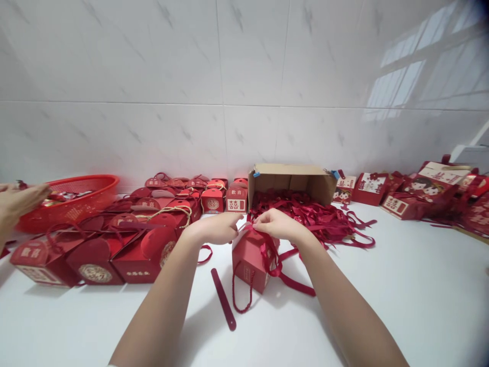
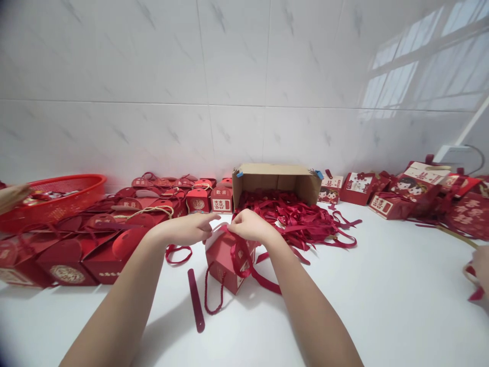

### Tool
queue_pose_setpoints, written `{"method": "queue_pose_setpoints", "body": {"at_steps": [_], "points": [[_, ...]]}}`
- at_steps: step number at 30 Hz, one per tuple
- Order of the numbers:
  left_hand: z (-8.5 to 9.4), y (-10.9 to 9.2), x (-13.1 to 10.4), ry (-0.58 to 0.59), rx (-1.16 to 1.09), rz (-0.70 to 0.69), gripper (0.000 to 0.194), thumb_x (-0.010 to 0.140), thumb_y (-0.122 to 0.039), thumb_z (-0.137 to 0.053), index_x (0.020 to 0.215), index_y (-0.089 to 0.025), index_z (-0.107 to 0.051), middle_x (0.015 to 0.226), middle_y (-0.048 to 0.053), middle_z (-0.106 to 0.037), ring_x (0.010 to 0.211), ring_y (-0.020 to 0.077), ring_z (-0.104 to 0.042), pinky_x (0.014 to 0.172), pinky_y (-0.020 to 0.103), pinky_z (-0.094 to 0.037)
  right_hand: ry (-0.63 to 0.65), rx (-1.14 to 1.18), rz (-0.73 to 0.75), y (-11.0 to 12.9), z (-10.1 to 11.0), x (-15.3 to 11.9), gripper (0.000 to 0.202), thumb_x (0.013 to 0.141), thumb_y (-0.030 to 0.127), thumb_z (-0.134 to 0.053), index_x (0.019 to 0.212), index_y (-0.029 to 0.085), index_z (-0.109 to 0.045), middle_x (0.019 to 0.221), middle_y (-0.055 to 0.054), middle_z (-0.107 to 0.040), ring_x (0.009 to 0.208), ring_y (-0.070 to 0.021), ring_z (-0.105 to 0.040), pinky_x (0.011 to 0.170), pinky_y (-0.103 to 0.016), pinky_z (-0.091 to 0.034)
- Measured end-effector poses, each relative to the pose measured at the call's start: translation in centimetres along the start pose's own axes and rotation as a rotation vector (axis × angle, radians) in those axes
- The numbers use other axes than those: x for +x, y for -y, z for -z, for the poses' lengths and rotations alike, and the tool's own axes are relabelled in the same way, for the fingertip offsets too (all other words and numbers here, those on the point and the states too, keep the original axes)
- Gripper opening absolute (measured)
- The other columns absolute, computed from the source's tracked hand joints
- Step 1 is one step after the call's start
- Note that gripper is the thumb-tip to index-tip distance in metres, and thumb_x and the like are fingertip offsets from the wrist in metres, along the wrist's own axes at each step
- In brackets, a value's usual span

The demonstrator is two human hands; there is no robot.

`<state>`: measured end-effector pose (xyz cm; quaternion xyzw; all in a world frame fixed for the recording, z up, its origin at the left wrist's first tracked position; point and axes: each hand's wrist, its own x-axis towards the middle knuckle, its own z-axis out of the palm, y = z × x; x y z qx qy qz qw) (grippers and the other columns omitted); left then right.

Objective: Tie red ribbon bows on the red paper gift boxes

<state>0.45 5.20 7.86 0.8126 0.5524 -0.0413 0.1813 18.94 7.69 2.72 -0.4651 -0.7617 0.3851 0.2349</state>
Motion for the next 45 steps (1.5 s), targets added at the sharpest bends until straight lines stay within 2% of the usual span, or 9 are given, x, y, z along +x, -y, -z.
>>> {"method": "queue_pose_setpoints", "body": {"at_steps": [5,9,13,17,24,32,36,40,45], "points": [[-0.1,0.2,0.1,-0.021,-0.007,-0.006,0.054,0.072,-0.017,-0.040,0.127,-0.017,-0.039,0.102,0.010,-0.065,0.084,0.0207,-0.061,0.059,0.024,-0.042,-0.021,0.047,0.002,0.1,0.0,0.0,0.028,0.073,0.036,-0.053,0.055,0.014,-0.053,0.047,0.004,-0.043,0.041,-0.0058,-0.034,0.041,-0.020,-0.026],[-0.3,0.6,0.4,-0.036,-0.001,-0.019,0.054,0.072,-0.017,-0.042,0.126,-0.018,-0.041,0.107,0.010,-0.064,0.086,0.0207,-0.061,0.062,0.023,-0.044,-0.007,0.104,0.002,0.4,-0.1,0.0,0.028,0.071,0.038,-0.057,0.058,0.013,-0.057,0.050,0.002,-0.050,0.043,-0.0073,-0.041,0.042,-0.021,-0.030],[-0.4,0.9,0.6,-0.041,-0.013,-0.033,0.054,0.072,-0.017,-0.042,0.126,-0.018,-0.041,0.101,0.010,-0.066,0.083,0.0206,-0.062,0.060,0.024,-0.044,-0.001,0.126,0.023,0.6,-0.3,-0.1,0.028,0.072,0.039,-0.056,0.059,0.013,-0.056,0.054,0.001,-0.052,0.046,-0.0079,-0.043,0.044,-0.020,-0.031],[-0.4,0.8,0.4,-0.032,-0.059,-0.035,0.053,0.072,-0.016,-0.041,0.124,-0.017,-0.041,0.096,0.010,-0.066,0.078,0.0196,-0.063,0.056,0.023,-0.044,0.015,0.129,0.039,0.5,-0.4,0.0,0.029,0.073,0.038,-0.052,0.058,0.014,-0.052,0.058,0.001,-0.050,0.046,-0.0070,-0.040,0.043,-0.021,-0.028],[-0.2,0.5,0.1,-0.014,-0.060,-0.044,0.058,0.073,-0.018,-0.042,0.130,-0.017,-0.037,0.081,0.007,-0.067,0.076,0.0205,-0.064,0.056,0.023,-0.044,-0.027,-0.049,-0.037,0.6,-0.8,0.3,0.029,0.069,0.033,-0.055,0.047,0.016,-0.045,0.050,0.002,-0.043,0.045,-0.0065,-0.034,0.044,-0.022,-0.026],[-0.3,0.8,0.2,-0.008,-0.134,-0.091,0.057,0.066,-0.014,-0.041,0.122,-0.022,-0.048,0.076,0.003,-0.067,0.071,0.0193,-0.066,0.055,0.023,-0.043,-0.055,-0.122,-0.105,1.2,-1.2,0.3,0.030,0.068,0.031,-0.056,0.045,0.016,-0.044,0.044,0.004,-0.039,0.042,-0.0068,-0.034,0.046,-0.023,-0.025],[-0.3,0.7,0.1,-0.016,-0.159,-0.103,0.057,0.064,-0.013,-0.041,0.120,-0.021,-0.051,0.073,0.003,-0.067,0.070,0.0198,-0.066,0.054,0.023,-0.043,-0.053,-0.133,-0.106,1.1,-1.2,0.4,0.028,0.069,0.031,-0.056,0.046,0.016,-0.047,0.043,0.004,-0.039,0.042,-0.0068,-0.035,0.046,-0.023,-0.026],[-0.1,0.3,-0.2,-0.012,-0.148,-0.081,0.057,0.062,-0.012,-0.041,0.117,-0.020,-0.053,0.072,0.004,-0.067,0.067,0.0198,-0.066,0.050,0.022,-0.042,-0.040,-0.120,-0.081,0.7,-1.5,0.7,0.028,0.071,0.034,-0.055,0.050,0.016,-0.054,0.046,0.003,-0.046,0.045,-0.0079,-0.040,0.049,-0.022,-0.030],[0.0,-0.1,-0.5,0.011,-0.169,-0.052,0.054,0.063,-0.014,-0.042,0.116,-0.018,-0.054,0.071,0.005,-0.068,0.065,0.0203,-0.065,0.046,0.022,-0.040,-0.068,-0.092,0.000,0.2,-2.2,1.3,0.023,0.074,0.036,-0.056,0.066,0.017,-0.067,0.057,0.000,-0.058,0.058,-0.0119,-0.051,0.058,-0.022,-0.036]]}}
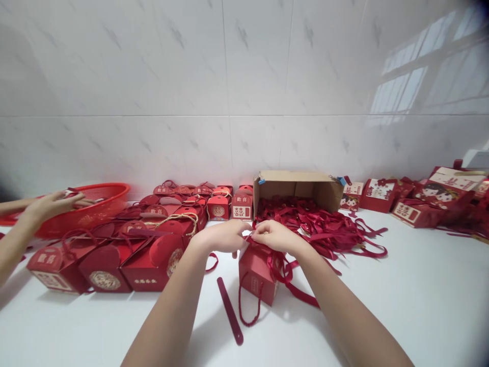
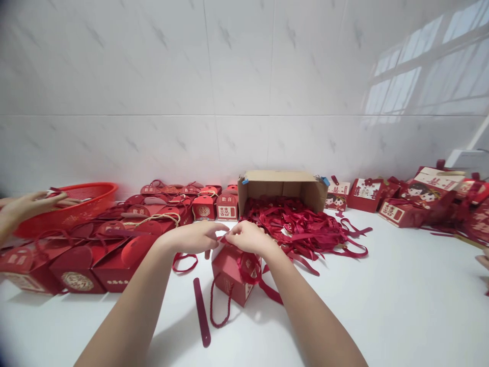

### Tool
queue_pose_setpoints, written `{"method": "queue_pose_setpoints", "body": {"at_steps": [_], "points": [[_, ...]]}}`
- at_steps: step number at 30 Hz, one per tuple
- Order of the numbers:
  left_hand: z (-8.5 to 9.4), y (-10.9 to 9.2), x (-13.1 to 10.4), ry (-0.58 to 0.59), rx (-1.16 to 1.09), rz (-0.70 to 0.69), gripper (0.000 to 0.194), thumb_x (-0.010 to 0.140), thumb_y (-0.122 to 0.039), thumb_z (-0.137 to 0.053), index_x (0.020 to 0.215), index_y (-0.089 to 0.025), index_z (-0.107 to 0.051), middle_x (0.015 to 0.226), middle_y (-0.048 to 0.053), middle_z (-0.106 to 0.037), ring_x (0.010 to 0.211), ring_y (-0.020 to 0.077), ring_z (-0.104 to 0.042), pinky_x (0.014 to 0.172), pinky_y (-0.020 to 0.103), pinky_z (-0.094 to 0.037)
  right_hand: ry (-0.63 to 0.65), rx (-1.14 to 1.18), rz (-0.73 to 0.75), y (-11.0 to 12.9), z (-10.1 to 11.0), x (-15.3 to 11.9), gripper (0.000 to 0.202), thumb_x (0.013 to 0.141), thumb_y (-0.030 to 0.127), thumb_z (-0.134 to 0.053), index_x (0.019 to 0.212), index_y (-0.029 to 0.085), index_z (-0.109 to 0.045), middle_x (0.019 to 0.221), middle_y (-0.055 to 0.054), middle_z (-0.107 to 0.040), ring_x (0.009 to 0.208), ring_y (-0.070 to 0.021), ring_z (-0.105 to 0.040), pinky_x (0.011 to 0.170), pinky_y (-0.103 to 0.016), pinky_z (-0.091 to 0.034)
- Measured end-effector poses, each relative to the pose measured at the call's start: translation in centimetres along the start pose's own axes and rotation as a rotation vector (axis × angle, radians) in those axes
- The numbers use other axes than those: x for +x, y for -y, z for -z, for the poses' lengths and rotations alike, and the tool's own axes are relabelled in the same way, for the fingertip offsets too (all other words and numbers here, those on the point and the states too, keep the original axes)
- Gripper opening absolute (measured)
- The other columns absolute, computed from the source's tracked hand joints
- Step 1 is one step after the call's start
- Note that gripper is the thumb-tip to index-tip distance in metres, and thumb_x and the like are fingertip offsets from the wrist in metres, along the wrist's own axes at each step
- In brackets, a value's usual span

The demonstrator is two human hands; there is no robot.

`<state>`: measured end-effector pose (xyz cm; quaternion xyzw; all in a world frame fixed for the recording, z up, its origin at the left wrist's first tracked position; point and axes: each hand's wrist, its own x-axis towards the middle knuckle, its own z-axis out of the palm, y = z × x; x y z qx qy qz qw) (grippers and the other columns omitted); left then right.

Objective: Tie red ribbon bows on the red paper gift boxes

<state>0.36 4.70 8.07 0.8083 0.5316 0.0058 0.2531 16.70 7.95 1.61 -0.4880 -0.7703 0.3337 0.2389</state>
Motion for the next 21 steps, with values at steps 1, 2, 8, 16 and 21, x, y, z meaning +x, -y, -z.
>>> {"method": "queue_pose_setpoints", "body": {"at_steps": [1,2,8,16,21], "points": [[0.0,0.0,0.0,0.001,0.007,0.004,0.050,0.063,-0.015,-0.042,0.111,-0.017,-0.056,0.073,0.005,-0.069,0.066,0.0205,-0.066,0.047,0.022,-0.041,-0.007,-0.002,0.013,-0.1,-0.1,0.1,0.023,0.075,0.037,-0.056,0.069,0.018,-0.068,0.059,0.000,-0.059,0.060,-0.0125,-0.052,0.059,-0.023,-0.037],[-0.1,0.0,0.0,0.001,0.018,0.004,0.044,0.064,-0.016,-0.042,0.104,-0.017,-0.059,0.074,0.006,-0.070,0.067,0.0207,-0.066,0.048,0.022,-0.041,-0.009,-0.006,0.027,-0.1,-0.3,0.2,0.024,0.076,0.037,-0.056,0.071,0.018,-0.069,0.060,0.000,-0.060,0.062,-0.0129,-0.053,0.061,-0.023,-0.037],[-0.2,0.1,0.2,-0.041,0.031,-0.016,0.019,0.070,-0.020,-0.038,0.069,-0.016,-0.056,0.076,0.008,-0.070,0.070,0.0217,-0.066,0.054,0.025,-0.044,0.003,-0.039,0.059,-0.1,-0.4,0.2,0.024,0.078,0.036,-0.055,0.076,0.018,-0.071,0.068,-0.002,-0.065,0.067,-0.0143,-0.056,0.067,-0.024,-0.040],[-0.1,1.7,1.1,-0.312,-0.315,-0.069,0.019,0.080,-0.033,-0.040,0.071,-0.019,-0.048,0.066,0.004,-0.066,0.054,0.0196,-0.065,0.052,0.029,-0.047,-0.157,-0.225,0.074,0.3,2.5,-1.4,0.021,0.079,0.033,-0.053,0.077,0.019,-0.069,0.080,-0.004,-0.068,0.075,-0.0166,-0.059,0.066,-0.025,-0.041],[1.3,2.5,1.1,-0.753,-0.779,-0.215,0.020,0.080,-0.038,-0.046,0.073,-0.019,-0.046,0.060,0.001,-0.062,0.057,0.0178,-0.063,0.060,0.030,-0.050,-0.053,-0.292,-0.023,0.6,5.1,-4.3,0.028,0.080,0.044,-0.050,0.074,0.019,-0.062,0.074,-0.003,-0.066,0.063,-0.0141,-0.057,0.051,-0.023,-0.037]]}}
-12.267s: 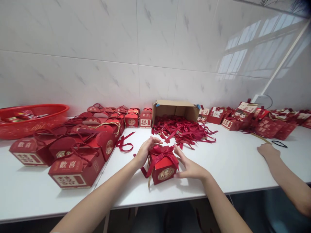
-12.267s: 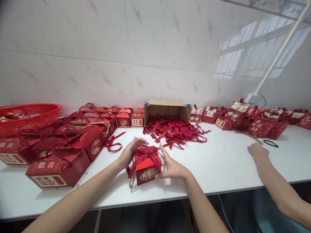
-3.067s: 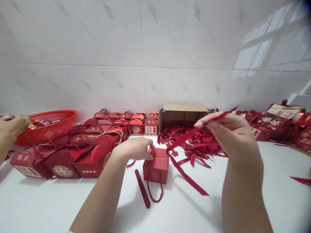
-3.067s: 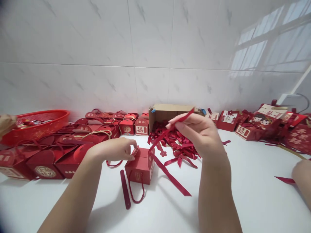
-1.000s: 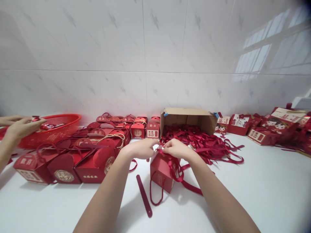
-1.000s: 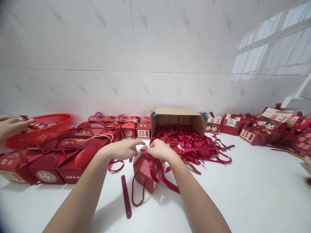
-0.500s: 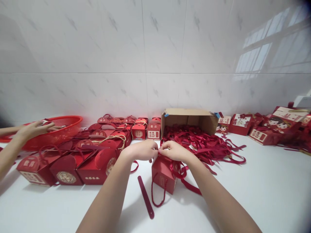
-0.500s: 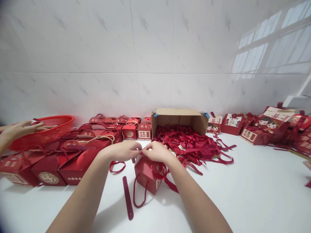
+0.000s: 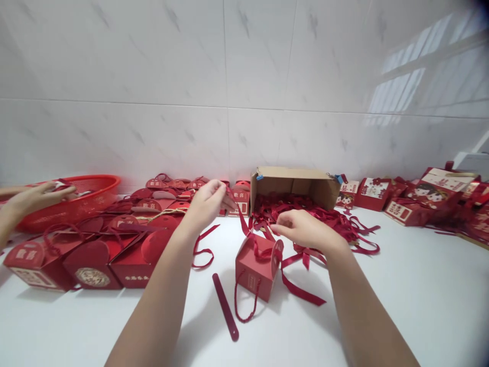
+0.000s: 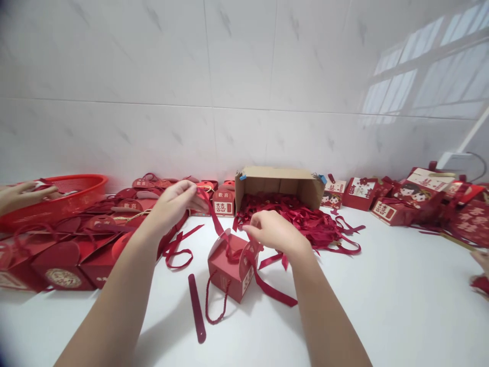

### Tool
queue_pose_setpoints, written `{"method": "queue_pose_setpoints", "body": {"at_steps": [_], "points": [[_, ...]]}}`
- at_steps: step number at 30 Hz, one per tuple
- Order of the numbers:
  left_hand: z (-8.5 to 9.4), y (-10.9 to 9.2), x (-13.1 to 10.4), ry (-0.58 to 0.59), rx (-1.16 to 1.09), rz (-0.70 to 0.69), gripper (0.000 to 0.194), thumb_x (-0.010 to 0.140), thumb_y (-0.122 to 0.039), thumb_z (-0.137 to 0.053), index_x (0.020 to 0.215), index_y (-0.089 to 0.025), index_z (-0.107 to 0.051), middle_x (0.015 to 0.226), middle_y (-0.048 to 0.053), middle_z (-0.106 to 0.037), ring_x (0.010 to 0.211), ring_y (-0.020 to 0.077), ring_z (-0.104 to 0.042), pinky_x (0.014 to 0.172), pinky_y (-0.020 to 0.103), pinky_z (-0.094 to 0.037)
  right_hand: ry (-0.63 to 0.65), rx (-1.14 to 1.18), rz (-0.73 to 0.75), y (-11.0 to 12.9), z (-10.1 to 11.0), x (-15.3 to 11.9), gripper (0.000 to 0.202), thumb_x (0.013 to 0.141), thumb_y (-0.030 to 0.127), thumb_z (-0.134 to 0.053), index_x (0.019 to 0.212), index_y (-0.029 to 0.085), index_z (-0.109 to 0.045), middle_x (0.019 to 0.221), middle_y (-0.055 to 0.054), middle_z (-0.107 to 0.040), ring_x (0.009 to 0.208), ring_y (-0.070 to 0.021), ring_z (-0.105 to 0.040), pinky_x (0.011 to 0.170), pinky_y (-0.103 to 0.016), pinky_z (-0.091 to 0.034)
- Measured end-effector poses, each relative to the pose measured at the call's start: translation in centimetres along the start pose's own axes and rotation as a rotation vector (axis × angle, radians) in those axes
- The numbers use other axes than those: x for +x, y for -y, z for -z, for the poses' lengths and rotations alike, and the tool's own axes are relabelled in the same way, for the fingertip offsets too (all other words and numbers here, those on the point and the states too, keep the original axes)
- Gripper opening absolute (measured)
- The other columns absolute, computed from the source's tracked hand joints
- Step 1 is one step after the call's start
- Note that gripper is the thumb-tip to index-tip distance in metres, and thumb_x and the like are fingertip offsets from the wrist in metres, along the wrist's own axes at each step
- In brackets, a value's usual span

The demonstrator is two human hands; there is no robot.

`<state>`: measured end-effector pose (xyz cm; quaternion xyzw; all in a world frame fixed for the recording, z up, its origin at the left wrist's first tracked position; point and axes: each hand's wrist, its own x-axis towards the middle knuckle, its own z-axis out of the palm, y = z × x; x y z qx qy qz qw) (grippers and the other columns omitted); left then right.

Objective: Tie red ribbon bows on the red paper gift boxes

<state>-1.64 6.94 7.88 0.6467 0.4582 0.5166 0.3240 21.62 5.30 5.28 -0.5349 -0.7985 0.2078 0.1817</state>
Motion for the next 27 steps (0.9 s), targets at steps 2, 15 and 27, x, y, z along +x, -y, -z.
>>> {"method": "queue_pose_setpoints", "body": {"at_steps": [2,15,27], "points": [[0.3,-0.3,0.2,-0.144,-0.126,-0.064,0.018,0.077,-0.035,-0.052,0.071,-0.018,-0.047,0.065,0.000,-0.061,0.063,0.0159,-0.062,0.064,0.029,-0.050,0.156,0.015,0.027,0.0,0.8,-1.0,0.031,0.074,0.050,-0.057,0.080,0.020,-0.060,0.077,-0.002,-0.065,0.064,-0.0139,-0.058,0.050,-0.022,-0.037],[0.5,-0.9,-0.4,-0.062,0.151,-0.013,0.023,0.077,-0.039,-0.055,0.073,-0.019,-0.046,0.053,-0.007,-0.041,0.043,0.0063,-0.037,0.046,0.020,-0.033,0.250,-0.040,-0.015,-1.0,-1.4,1.1,0.054,0.049,0.040,-0.079,0.096,0.022,-0.059,0.095,-0.005,-0.063,0.081,-0.0212,-0.059,0.063,-0.027,-0.043],[2.3,-1.7,-1.7,0.103,0.557,-0.143,0.032,0.068,-0.019,-0.051,0.100,-0.021,-0.048,0.091,-0.001,-0.055,0.067,0.0124,-0.051,0.057,0.021,-0.038,0.297,-0.062,0.034,-2.9,-0.4,1.4,0.015,0.062,0.023,-0.065,0.076,0.020,-0.068,0.077,-0.002,-0.067,0.067,-0.0157,-0.059,0.056,-0.024,-0.040]]}}
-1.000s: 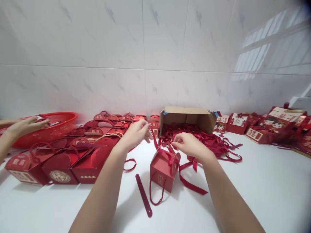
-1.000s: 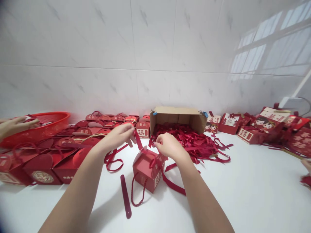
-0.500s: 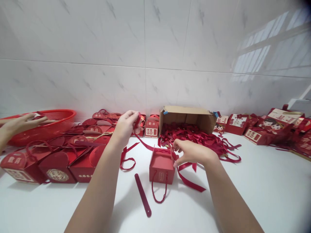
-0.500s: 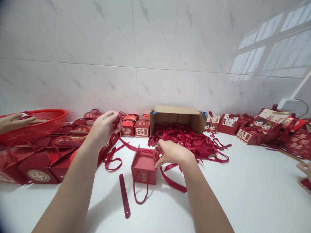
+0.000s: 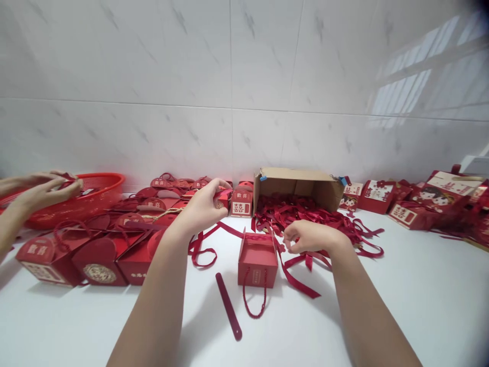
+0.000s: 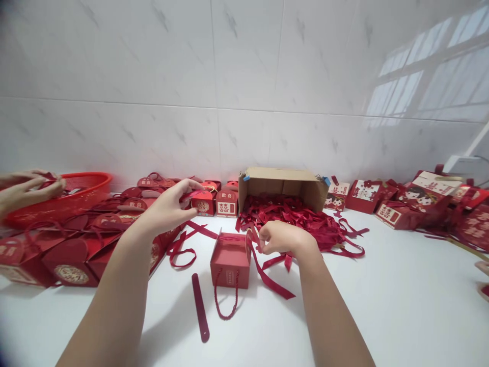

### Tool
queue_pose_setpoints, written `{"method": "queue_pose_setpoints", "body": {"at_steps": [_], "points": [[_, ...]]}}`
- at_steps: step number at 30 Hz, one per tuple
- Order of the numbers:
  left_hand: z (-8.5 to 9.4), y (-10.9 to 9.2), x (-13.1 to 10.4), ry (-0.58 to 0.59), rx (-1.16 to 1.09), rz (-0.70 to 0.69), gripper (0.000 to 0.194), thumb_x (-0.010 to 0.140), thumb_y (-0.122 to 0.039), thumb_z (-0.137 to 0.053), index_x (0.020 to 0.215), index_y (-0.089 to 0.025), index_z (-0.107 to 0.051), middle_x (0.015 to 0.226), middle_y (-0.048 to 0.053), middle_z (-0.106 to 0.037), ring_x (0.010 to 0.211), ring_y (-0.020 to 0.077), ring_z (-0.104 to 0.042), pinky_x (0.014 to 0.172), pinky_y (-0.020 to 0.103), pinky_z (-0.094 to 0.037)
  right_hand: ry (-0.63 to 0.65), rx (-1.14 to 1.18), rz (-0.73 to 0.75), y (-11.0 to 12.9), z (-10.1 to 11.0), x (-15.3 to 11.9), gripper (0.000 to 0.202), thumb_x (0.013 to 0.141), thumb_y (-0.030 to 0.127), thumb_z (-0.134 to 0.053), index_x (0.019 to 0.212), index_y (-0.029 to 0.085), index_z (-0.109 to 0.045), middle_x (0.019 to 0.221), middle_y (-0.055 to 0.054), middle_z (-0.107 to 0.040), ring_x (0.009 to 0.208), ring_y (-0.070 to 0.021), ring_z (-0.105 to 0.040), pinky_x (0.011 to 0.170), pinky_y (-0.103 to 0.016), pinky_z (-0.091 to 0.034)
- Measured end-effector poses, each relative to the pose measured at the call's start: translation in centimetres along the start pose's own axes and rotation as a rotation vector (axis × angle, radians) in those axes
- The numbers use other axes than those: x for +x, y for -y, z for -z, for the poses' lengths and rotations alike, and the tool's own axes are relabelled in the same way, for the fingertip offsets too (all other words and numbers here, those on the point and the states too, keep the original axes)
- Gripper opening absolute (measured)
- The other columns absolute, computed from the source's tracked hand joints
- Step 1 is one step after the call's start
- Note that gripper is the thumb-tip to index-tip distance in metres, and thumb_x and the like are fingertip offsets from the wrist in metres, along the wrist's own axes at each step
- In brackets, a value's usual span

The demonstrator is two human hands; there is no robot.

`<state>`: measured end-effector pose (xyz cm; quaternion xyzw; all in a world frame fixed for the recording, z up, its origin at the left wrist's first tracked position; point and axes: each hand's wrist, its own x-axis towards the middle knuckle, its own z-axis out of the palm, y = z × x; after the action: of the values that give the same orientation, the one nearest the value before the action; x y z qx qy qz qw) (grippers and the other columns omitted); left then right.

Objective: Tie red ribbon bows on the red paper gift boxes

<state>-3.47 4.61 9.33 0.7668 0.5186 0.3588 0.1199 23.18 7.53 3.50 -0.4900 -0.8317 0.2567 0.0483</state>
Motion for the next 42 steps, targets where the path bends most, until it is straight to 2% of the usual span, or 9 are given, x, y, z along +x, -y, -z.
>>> {"method": "queue_pose_setpoints", "body": {"at_steps": [5,10,15,19,24,28,33,37,42], "points": [[0.4,-0.3,-0.4,0.068,0.185,-0.078,0.012,0.070,-0.026,-0.054,0.077,-0.019,-0.047,0.082,0.000,-0.052,0.073,0.0157,-0.049,0.063,0.023,-0.037,0.083,0.012,0.032,0.8,-0.2,0.4,0.024,0.058,0.040,-0.071,0.073,0.021,-0.068,0.073,0.000,-0.065,0.063,-0.0146,-0.056,0.052,-0.024,-0.037],[0.3,-0.8,-0.5,0.039,0.183,-0.112,0.019,0.078,-0.033,-0.048,0.069,-0.020,-0.039,0.073,-0.001,-0.043,0.066,0.0139,-0.043,0.060,0.024,-0.034,0.071,0.007,-0.003,0.3,-0.2,0.5,0.011,0.062,0.029,-0.063,0.058,0.019,-0.059,0.054,0.003,-0.050,0.049,-0.0099,-0.042,0.045,-0.024,-0.028],[0.5,-0.3,0.1,-0.193,0.018,-0.080,0.003,0.077,-0.019,-0.039,0.074,-0.019,-0.039,0.077,0.001,-0.045,0.075,0.0154,-0.046,0.067,0.026,-0.038,0.051,0.053,0.014,0.2,0.9,-0.5,0.012,0.064,0.025,-0.059,0.057,0.018,-0.052,0.052,0.005,-0.044,0.047,-0.0081,-0.036,0.044,-0.023,-0.025],[1.1,0.6,0.2,-0.350,-0.026,-0.107,0.019,0.068,-0.011,-0.041,0.085,-0.019,-0.042,0.089,0.003,-0.048,0.087,0.0178,-0.048,0.081,0.031,-0.039,0.024,0.119,0.024,0.8,1.7,-1.7,0.014,0.066,0.032,-0.061,0.070,0.018,-0.061,0.061,0.001,-0.057,0.053,-0.0110,-0.047,0.046,-0.022,-0.031],[1.8,1.4,-0.3,-0.332,0.056,0.030,0.019,0.070,-0.019,-0.048,0.085,-0.020,-0.037,0.081,0.001,-0.042,0.078,0.0177,-0.048,0.073,0.030,-0.042,-0.037,0.078,-0.142,0.8,2.4,-3.4,0.035,0.073,0.046,-0.057,0.052,0.017,-0.055,0.048,0.001,-0.047,0.043,-0.0090,-0.036,0.041,-0.025,-0.022],[1.8,1.4,-0.5,-0.262,-0.014,0.130,0.025,0.073,-0.025,-0.052,0.091,-0.022,-0.035,0.073,-0.002,-0.041,0.060,0.0136,-0.047,0.058,0.026,-0.041,-0.190,0.213,-0.099,0.6,2.9,-4.4,0.045,0.075,0.054,-0.055,0.049,0.018,-0.046,0.045,0.005,-0.033,0.042,-0.0066,-0.025,0.042,-0.025,-0.020],[1.2,0.7,-0.3,-0.312,-0.172,0.020,0.029,0.075,-0.025,-0.052,0.100,-0.023,-0.038,0.078,-0.001,-0.051,0.065,0.0133,-0.054,0.058,0.024,-0.045,-0.439,0.581,0.051,0.6,3.0,-4.2,0.036,0.073,0.053,-0.060,0.067,0.018,-0.064,0.061,0.001,-0.053,0.056,-0.0093,-0.045,0.054,-0.024,-0.036],[0.5,0.2,0.1,-0.395,-0.307,0.001,0.044,0.071,-0.025,-0.060,0.110,-0.021,-0.041,0.080,0.001,-0.060,0.071,0.0154,-0.060,0.064,0.026,-0.049,-0.469,0.815,0.163,0.8,2.9,-3.4,0.032,0.074,0.047,-0.062,0.084,0.018,-0.071,0.088,-0.006,-0.066,0.078,-0.0144,-0.057,0.072,-0.027,-0.045],[0.1,-0.6,0.4,-0.378,-0.328,0.011,0.026,0.068,-0.028,-0.066,0.089,-0.014,-0.061,0.083,0.007,-0.068,0.080,0.0198,-0.064,0.073,0.030,-0.052,-0.513,1.024,0.327,1.3,2.8,-2.9,0.028,0.077,0.042,-0.060,0.062,0.018,-0.066,0.085,-0.006,-0.068,0.086,-0.0175,-0.061,0.079,-0.031,-0.049]]}}
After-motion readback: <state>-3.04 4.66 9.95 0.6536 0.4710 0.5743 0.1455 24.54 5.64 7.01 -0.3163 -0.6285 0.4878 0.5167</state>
